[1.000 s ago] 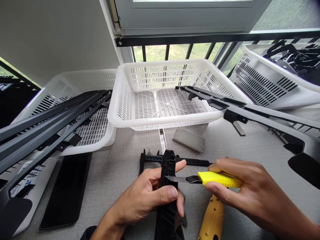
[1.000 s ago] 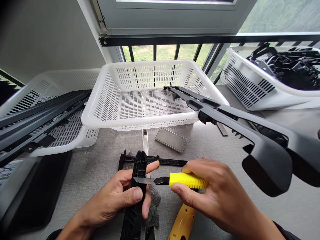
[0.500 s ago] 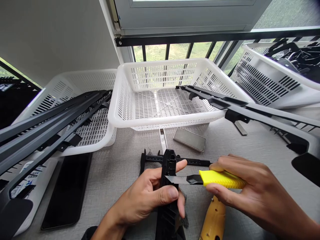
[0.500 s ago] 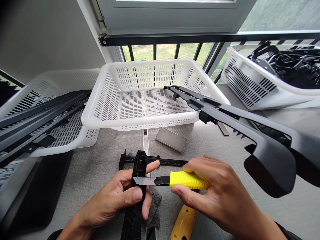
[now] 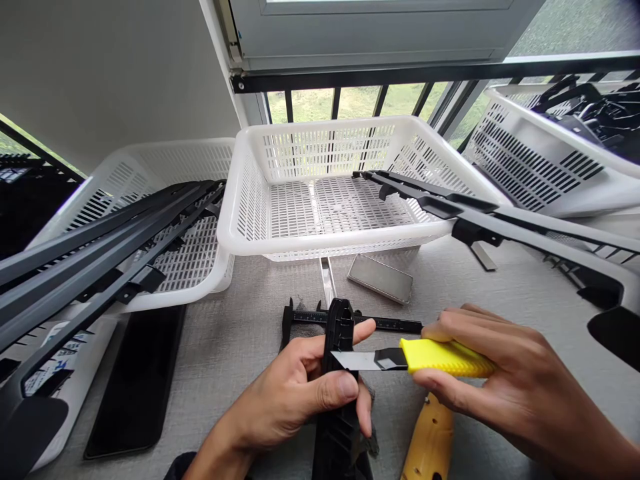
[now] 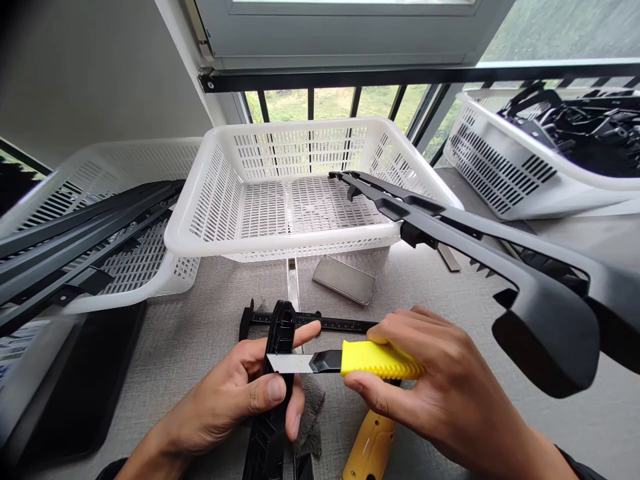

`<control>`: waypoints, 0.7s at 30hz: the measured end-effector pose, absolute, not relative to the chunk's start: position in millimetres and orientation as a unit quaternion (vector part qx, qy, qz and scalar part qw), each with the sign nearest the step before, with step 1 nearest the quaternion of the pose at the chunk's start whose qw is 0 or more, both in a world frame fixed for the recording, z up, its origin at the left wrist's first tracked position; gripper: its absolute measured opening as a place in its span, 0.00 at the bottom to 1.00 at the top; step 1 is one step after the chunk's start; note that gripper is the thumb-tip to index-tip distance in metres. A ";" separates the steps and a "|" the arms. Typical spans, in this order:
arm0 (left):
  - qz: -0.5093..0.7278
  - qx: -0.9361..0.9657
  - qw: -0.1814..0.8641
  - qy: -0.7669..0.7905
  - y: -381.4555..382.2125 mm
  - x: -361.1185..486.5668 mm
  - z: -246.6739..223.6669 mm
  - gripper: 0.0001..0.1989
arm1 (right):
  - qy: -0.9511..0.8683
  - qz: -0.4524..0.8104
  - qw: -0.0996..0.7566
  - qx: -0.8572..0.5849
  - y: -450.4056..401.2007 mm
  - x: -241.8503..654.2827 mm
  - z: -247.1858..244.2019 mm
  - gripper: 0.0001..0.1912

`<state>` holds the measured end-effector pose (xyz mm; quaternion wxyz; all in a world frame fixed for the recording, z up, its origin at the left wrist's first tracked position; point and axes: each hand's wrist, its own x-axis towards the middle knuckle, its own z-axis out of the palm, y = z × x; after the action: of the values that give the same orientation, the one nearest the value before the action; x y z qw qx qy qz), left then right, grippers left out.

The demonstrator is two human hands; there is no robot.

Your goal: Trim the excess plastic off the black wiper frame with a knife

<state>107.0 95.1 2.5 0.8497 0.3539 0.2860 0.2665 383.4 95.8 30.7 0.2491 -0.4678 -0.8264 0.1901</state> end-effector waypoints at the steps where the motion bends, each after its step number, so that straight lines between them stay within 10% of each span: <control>1: 0.267 0.350 0.851 0.286 95.0 107.0 2.5 0.42 | -0.828 0.187 0.250 -0.466 96.7 382.6 31.8 0.19; 21: 0.285 0.342 0.847 0.291 93.4 108.6 2.3 0.41 | -0.844 0.140 0.264 -0.446 98.3 380.6 34.4 0.16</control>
<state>108.6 93.4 2.3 0.8466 0.3424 0.2910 0.2852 380.6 98.3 34.4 0.2638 -0.4461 -0.8437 0.1401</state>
